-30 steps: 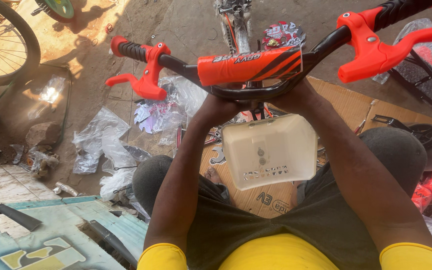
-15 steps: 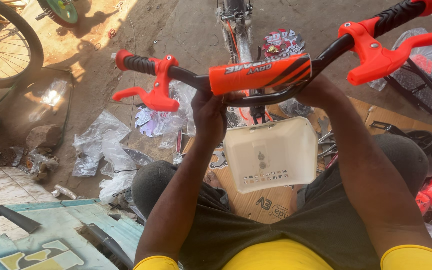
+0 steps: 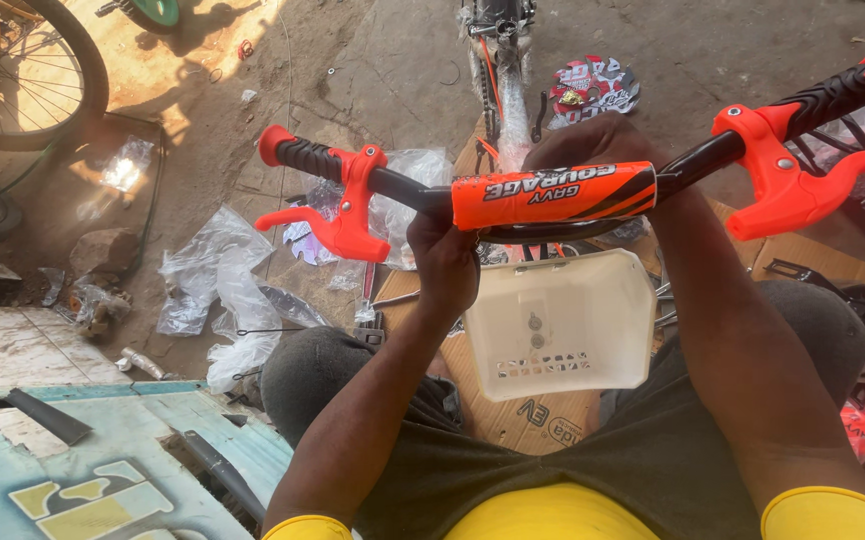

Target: The person assembles a bicycle by attaching a white basket to the handlebar stem using a wrench and bolts. They then position the handlebar assembly onto the fork and tighten the stem bolts to secure it.

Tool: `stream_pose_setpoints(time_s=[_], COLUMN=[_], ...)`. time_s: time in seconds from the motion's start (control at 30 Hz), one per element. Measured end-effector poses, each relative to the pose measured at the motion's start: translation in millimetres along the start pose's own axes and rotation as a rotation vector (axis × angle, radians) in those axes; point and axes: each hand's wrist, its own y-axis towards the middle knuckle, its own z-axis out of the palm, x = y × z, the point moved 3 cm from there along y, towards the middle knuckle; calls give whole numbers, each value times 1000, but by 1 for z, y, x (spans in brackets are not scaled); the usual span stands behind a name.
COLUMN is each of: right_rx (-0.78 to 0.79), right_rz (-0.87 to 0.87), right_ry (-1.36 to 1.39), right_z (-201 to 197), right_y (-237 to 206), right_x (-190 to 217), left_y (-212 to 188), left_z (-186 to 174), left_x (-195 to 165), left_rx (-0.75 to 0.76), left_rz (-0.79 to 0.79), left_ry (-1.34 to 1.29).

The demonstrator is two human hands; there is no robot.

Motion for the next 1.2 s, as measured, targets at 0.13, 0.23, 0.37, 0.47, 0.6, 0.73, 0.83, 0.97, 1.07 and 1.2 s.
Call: stream_pose_setpoints(time_s=[0.13,0.23,0.37,0.47,0.6,0.73,0.83,0.97,1.07,1.2], right_rx=[-267,-315,-123,-114,-122,-95,-108,-167,-178,-203], right_rz=[-57,61,124,-75,-108,-59,-61,-90,-66,-64], right_ry=[-389,-296,-101,-203,-321,-234,-220,-279,-245,-145], right_z=[17,16,4,7,11,7,15,29,27,20], right_y=[6,5,4,3,-2,-17,-19,-12,-13,-16], right_x=[-10,-6,5,0,-9,4,6,1,4,11], left_y=[-4,-4,-3,-4,-3,-3,-2,0,2,2], left_z=[-1,1,3,3,4,8,8,4,4,5], left_x=[2,0,-2,-5,-10,-11,-13,-13,-12,-12], left_rx=[-43,-37,-44,-45,-47,-21,-33,-33,19,23], left_rz=[7,61,49,55,64,29,19,-13,11,7], left_ry=[95,216,126,128,205,106,102,-9,-3,20])
